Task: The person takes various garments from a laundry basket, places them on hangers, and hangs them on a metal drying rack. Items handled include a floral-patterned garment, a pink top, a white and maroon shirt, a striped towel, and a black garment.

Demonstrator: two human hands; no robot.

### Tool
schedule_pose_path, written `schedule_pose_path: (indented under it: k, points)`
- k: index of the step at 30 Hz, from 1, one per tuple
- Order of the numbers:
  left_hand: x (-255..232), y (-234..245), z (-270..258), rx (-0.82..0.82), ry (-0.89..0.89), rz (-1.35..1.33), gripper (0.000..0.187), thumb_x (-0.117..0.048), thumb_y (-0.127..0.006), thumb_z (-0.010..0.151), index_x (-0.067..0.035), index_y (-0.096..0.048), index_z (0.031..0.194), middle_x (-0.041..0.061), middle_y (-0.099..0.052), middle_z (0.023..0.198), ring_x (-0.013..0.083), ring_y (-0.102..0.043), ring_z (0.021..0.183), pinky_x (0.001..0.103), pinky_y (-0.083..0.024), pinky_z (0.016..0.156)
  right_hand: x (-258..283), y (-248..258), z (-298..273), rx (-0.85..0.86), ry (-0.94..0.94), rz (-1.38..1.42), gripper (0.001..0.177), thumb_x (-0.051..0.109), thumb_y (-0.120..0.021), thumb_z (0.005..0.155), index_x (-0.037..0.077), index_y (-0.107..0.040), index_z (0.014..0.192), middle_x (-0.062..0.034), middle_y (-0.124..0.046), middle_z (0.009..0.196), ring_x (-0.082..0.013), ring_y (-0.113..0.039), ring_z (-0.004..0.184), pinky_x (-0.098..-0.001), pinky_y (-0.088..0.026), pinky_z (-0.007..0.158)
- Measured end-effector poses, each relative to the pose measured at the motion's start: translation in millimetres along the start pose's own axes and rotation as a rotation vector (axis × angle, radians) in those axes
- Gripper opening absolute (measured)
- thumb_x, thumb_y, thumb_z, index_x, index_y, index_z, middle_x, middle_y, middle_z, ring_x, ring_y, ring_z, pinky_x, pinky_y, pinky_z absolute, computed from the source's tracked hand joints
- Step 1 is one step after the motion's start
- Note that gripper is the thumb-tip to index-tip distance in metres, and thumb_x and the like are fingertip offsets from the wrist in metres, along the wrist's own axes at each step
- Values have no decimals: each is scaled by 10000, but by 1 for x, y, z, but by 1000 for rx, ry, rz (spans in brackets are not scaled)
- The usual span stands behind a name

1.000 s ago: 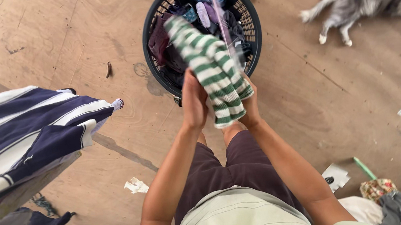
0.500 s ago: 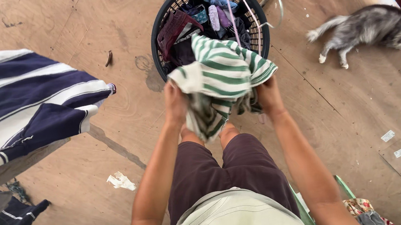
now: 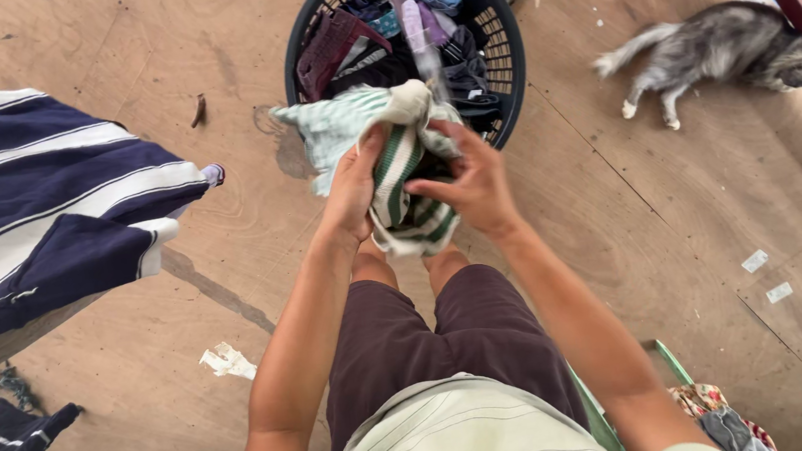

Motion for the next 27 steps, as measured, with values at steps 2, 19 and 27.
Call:
schedule_pose_path:
  k: [2,19,27]
  points:
    - [-13,-18,-5,88,-127,71,306,-232,-686,1036,-11,-721,1244,47,-750,1096,102,-683,948,274,-555,855,-25,7,1,-38,-56,-76,375,140,-828,928,11,-645,1228,-32,-637,1096,-44,-567,893,-222,-508,773]
    - [2,19,-12,-20,-189,256,448,-356,-542,1137,4,-680,909,-17,-596,800,46,-494,706,240,-396,605,-14,-7,-7,-56,-178,-140,460,162,-847,866,66,-710,1295,66,-733,1177,30,-320,578,-180,-277,495]
    - [-17,-43,-50,142,-262,-8,386,-309,-481,1092,11,-697,1090,68,-730,1059,142,-692,973,313,-561,946,16,-3,-25,-82,36,-219,498,116,-904,816,36,-672,1250,-13,-705,1043,-17,-499,771,-184,-443,623]
Point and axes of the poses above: each hand's wrist, its own z-axis towards the middle knuckle, its own y-axis out of the back of the hand, x = y × z, the point moved 8 cm from there along z, towards the middle knuckle
